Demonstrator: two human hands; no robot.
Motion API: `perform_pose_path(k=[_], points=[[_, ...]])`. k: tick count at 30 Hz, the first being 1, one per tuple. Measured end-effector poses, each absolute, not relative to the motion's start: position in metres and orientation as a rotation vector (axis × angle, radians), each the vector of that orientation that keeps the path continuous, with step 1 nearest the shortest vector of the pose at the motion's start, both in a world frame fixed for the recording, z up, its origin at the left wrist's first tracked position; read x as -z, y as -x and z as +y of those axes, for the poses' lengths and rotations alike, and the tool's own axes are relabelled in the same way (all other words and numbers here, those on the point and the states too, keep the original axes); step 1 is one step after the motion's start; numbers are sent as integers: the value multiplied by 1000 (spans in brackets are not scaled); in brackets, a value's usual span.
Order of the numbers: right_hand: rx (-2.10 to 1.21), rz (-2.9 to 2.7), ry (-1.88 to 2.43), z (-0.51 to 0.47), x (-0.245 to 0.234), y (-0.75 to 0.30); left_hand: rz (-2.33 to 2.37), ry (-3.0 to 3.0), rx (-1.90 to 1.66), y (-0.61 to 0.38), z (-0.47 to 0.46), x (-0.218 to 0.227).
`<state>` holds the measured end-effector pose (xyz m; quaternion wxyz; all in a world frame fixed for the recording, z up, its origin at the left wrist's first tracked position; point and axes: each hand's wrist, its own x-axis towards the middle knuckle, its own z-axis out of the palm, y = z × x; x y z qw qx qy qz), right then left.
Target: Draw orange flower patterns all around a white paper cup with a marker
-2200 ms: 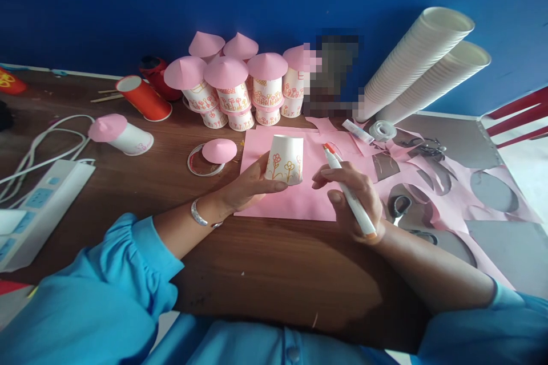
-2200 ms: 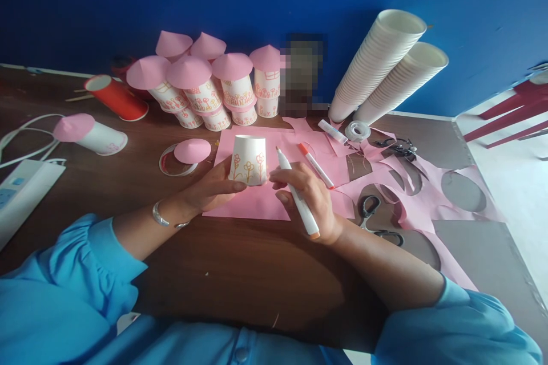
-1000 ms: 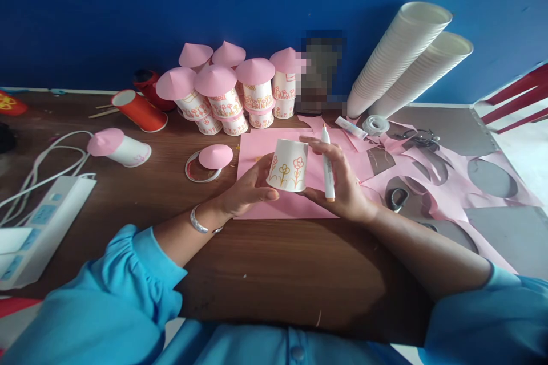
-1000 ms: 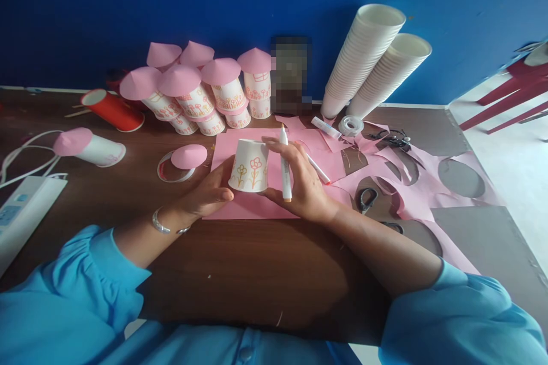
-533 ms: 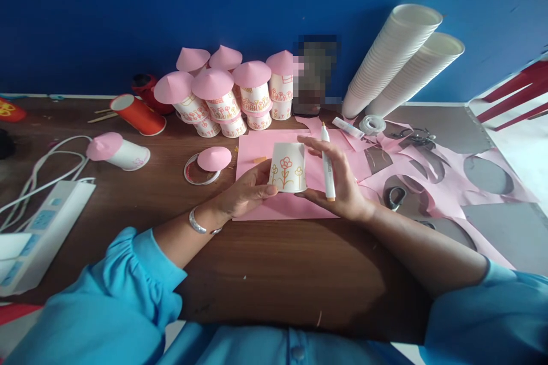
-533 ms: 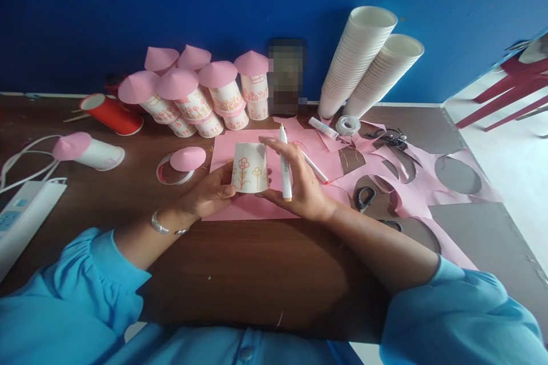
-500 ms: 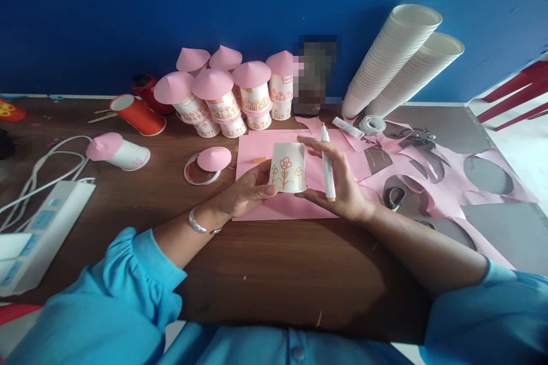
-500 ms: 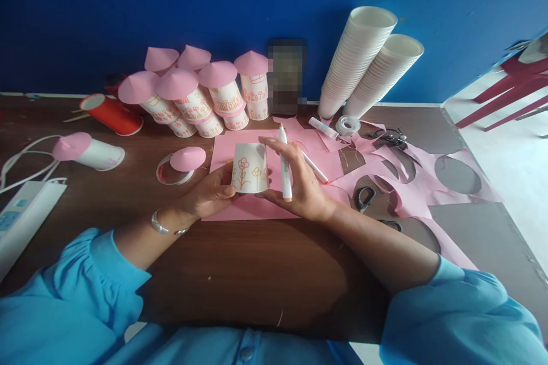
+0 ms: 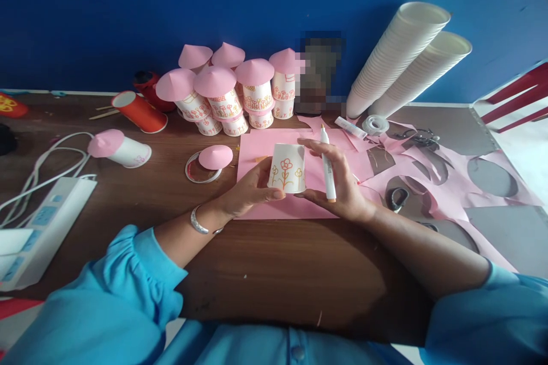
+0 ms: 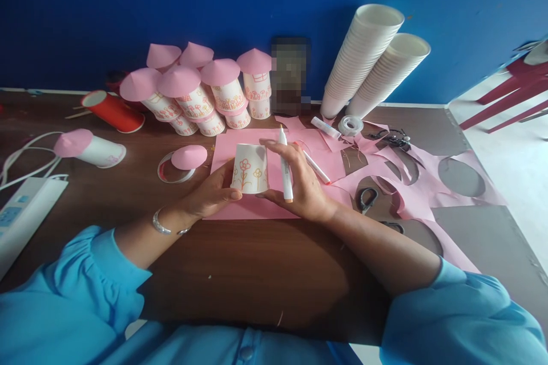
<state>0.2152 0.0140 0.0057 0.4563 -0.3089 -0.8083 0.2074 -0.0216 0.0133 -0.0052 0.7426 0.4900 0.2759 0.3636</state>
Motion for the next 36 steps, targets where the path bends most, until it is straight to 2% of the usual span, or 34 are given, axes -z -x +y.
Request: perform_pose_path(k=[8,13,18,25,36], points=[[-570,-1894,763,9,-8,-215,656,-1016,-879,20,13,4],[-365,-1903,702,-1,-25,-217,690,-1009,-910,21,15,6],[-356,-2068,590,-12,-38,-215,699,-980,-912,21,15,6],[-449,-1993,616,-17,-33,-208,683,-976,-890,22,15,5],[-375,-2053,549,-15,-33,-207,685,-994,-840,23,15,4]])
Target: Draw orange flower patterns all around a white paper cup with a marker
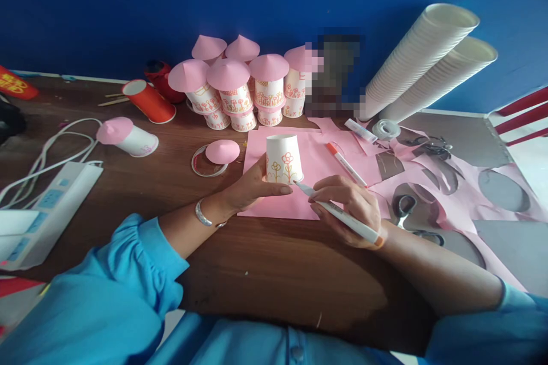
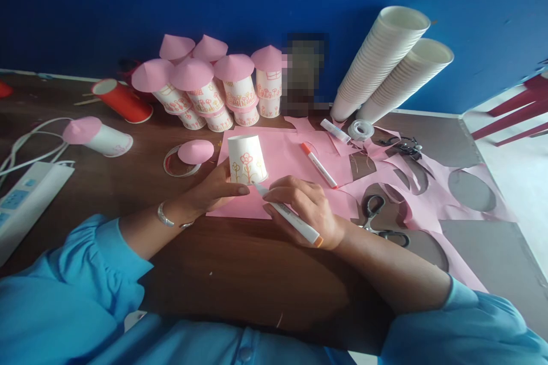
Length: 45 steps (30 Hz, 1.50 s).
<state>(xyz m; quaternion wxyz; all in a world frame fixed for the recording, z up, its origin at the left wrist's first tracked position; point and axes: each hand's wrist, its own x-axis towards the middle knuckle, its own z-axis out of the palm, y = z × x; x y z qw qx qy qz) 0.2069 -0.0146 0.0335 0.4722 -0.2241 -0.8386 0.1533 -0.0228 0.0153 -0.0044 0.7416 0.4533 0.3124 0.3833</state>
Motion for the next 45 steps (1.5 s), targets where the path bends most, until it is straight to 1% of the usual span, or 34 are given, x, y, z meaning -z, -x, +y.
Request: perform_pose_path(k=[9,16,27,45], points=[[-363,-2073,548,-16,-32,-207,676,-968,-855,21,15,3],[-338,-2039,526,-14,-36,-208,585,-954,-870,20,16,0],[-336,-2014,615,-15,-34,-209,535,-915,-854,22,14,-4],[-354,-2032,615,-13,-33,-208,608,-948,-816,22,15,0]])
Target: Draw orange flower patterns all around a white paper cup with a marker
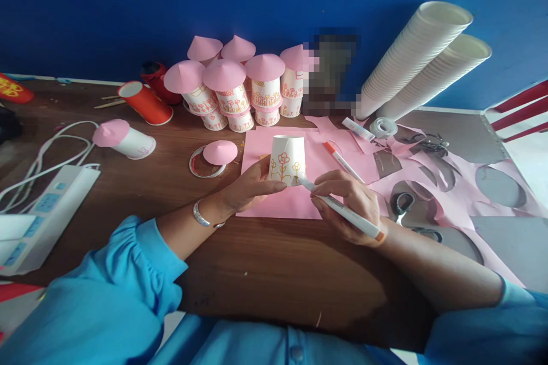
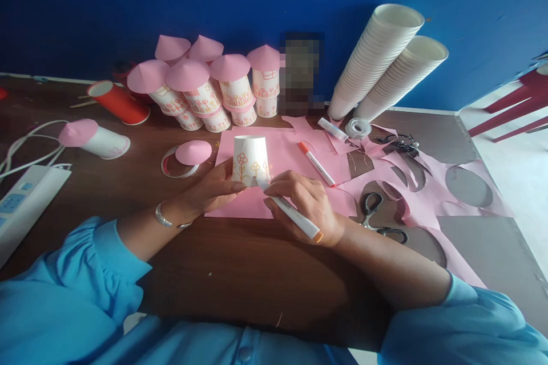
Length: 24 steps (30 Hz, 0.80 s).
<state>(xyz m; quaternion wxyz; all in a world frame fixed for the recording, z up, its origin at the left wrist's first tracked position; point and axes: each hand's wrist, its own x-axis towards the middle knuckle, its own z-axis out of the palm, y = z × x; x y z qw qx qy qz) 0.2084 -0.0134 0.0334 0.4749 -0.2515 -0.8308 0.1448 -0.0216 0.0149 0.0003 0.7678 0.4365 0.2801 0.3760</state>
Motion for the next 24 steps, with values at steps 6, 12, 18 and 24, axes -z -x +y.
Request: perform_pose_path(k=[6,12,18,24], points=[[-407,-2029,556,-13,-37,-208,610,-944,-798,22,15,-1],[-400,-2030,561,-15,-38,-210,589,-937,-820,22,15,-2],[-383,-2023,592,-14,-37,-210,557,-916,-838,23,15,-3],[-411,-2011,574,-13,-35,-208,548,-913,-845,23,14,0]])
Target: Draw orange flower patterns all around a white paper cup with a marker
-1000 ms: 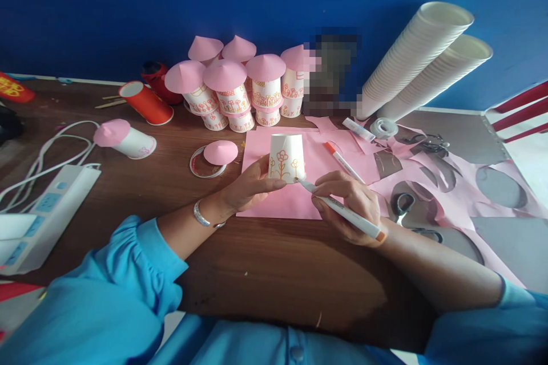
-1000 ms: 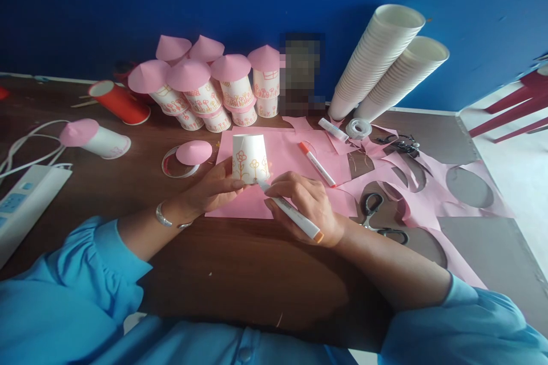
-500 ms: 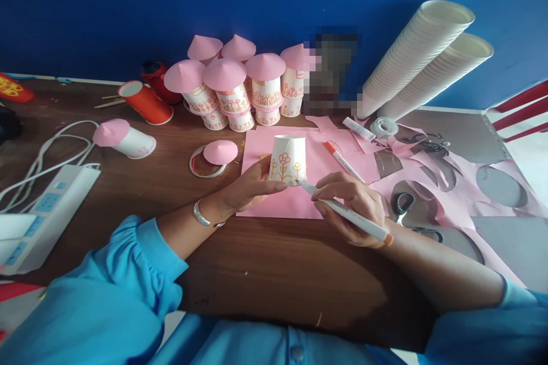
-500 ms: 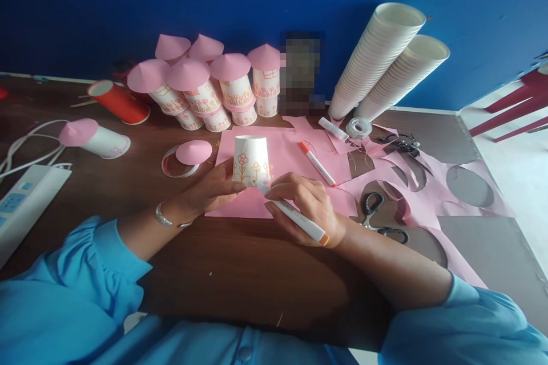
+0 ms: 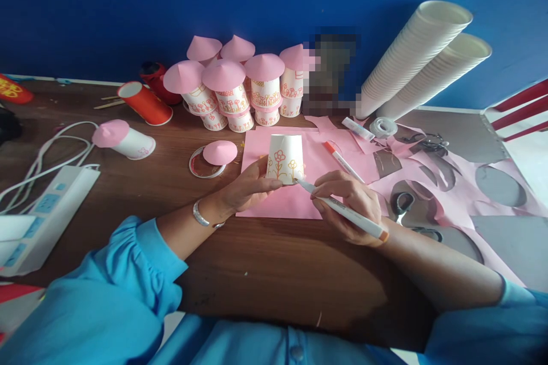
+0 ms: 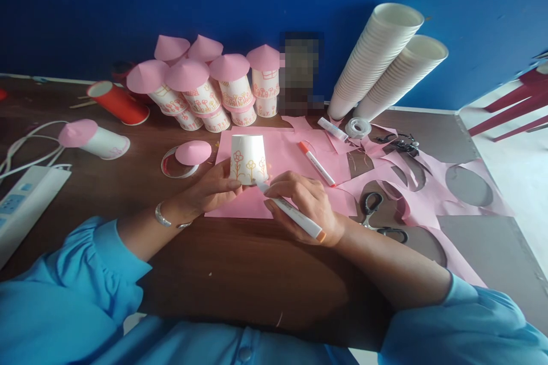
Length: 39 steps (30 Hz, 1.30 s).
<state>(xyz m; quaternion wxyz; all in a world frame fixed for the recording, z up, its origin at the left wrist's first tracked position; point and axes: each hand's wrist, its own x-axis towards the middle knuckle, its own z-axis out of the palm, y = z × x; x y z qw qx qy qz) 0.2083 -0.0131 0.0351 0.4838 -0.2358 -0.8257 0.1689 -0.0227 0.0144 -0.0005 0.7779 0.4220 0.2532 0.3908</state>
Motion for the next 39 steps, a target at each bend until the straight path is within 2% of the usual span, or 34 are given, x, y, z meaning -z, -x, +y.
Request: perform_pose_path(k=[39], points=[[-377,-2021,565,-14,-35,-208,534,-918,-839,23,14,-1]])
